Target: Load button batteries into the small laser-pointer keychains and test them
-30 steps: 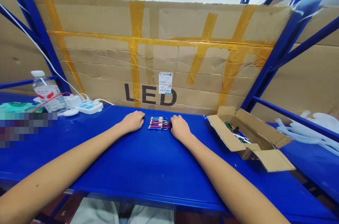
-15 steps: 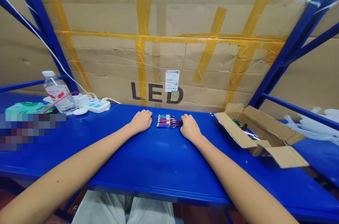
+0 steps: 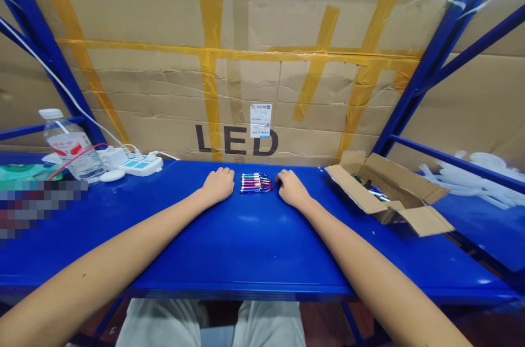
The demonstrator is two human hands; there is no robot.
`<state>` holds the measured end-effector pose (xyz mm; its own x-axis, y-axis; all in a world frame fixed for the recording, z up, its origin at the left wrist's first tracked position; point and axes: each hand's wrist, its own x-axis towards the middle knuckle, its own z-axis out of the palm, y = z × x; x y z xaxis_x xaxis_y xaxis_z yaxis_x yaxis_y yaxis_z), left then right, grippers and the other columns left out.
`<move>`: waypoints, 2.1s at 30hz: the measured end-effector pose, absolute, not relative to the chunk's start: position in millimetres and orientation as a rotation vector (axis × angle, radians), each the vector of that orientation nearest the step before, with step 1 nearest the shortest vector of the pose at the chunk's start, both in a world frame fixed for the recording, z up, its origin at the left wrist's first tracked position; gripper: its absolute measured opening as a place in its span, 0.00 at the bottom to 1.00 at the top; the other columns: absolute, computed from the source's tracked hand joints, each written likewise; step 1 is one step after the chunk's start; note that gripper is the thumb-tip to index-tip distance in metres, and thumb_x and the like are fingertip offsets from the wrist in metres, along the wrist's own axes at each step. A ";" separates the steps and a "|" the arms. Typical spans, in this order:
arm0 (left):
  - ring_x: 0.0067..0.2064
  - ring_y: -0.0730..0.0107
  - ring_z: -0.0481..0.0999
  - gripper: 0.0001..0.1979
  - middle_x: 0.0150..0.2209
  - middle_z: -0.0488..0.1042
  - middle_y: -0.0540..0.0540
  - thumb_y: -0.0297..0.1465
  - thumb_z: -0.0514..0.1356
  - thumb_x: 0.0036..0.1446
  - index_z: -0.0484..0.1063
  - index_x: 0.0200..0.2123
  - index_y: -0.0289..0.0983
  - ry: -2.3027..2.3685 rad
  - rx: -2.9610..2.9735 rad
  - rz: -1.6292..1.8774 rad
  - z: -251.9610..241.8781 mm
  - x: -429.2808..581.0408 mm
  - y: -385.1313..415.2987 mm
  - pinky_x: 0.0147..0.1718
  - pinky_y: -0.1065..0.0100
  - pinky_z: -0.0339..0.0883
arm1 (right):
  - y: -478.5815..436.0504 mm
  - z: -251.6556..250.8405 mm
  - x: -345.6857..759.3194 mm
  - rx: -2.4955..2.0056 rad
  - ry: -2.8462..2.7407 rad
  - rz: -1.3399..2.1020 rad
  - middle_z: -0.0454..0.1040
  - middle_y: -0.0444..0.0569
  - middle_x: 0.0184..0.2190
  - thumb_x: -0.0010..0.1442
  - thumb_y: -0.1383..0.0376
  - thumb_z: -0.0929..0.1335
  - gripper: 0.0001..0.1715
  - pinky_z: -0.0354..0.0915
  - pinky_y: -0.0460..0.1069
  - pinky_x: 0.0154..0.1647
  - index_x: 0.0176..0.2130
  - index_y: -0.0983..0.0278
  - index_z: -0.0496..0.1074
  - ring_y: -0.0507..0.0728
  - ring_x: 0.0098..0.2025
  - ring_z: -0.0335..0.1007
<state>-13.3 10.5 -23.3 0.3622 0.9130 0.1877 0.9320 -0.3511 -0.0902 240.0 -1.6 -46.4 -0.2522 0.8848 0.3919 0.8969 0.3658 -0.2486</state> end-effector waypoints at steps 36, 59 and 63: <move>0.51 0.57 0.70 0.13 0.49 0.72 0.38 0.31 0.51 0.63 0.69 0.48 0.35 -0.748 -2.694 -0.375 -26.3 7.4 -19.6 0.50 0.57 0.64 | -44.7 -20.9 203.9 -1.511 -2.487 -0.292 0.78 0.52 0.33 0.63 0.65 0.61 0.11 0.53 0.48 0.32 0.39 0.64 0.72 0.57 0.33 0.71; 0.40 0.60 0.71 0.04 0.37 0.72 0.40 0.25 0.55 0.57 0.70 0.35 0.35 -0.578 -2.937 -0.169 -3.9 14.4 -45.7 0.40 0.63 0.66 | -70.0 -31.8 209.1 -1.317 -2.590 -0.045 0.77 0.53 0.31 0.64 0.64 0.59 0.12 0.55 0.49 0.32 0.33 0.65 0.68 0.56 0.31 0.71; 0.41 0.59 0.72 0.05 0.38 0.72 0.39 0.25 0.54 0.58 0.70 0.35 0.35 -0.594 -2.949 -0.147 -3.5 16.2 -46.5 0.40 0.62 0.67 | -69.1 -30.3 209.7 -1.292 -2.597 0.010 0.77 0.52 0.31 0.63 0.64 0.60 0.11 0.55 0.49 0.32 0.32 0.64 0.67 0.56 0.30 0.70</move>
<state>16.2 -46.5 -3.5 0.9177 0.3785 0.1207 0.3911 -0.9141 -0.1072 209.7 -69.1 -30.3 -0.5799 0.7869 0.2110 0.7853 0.6089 -0.1124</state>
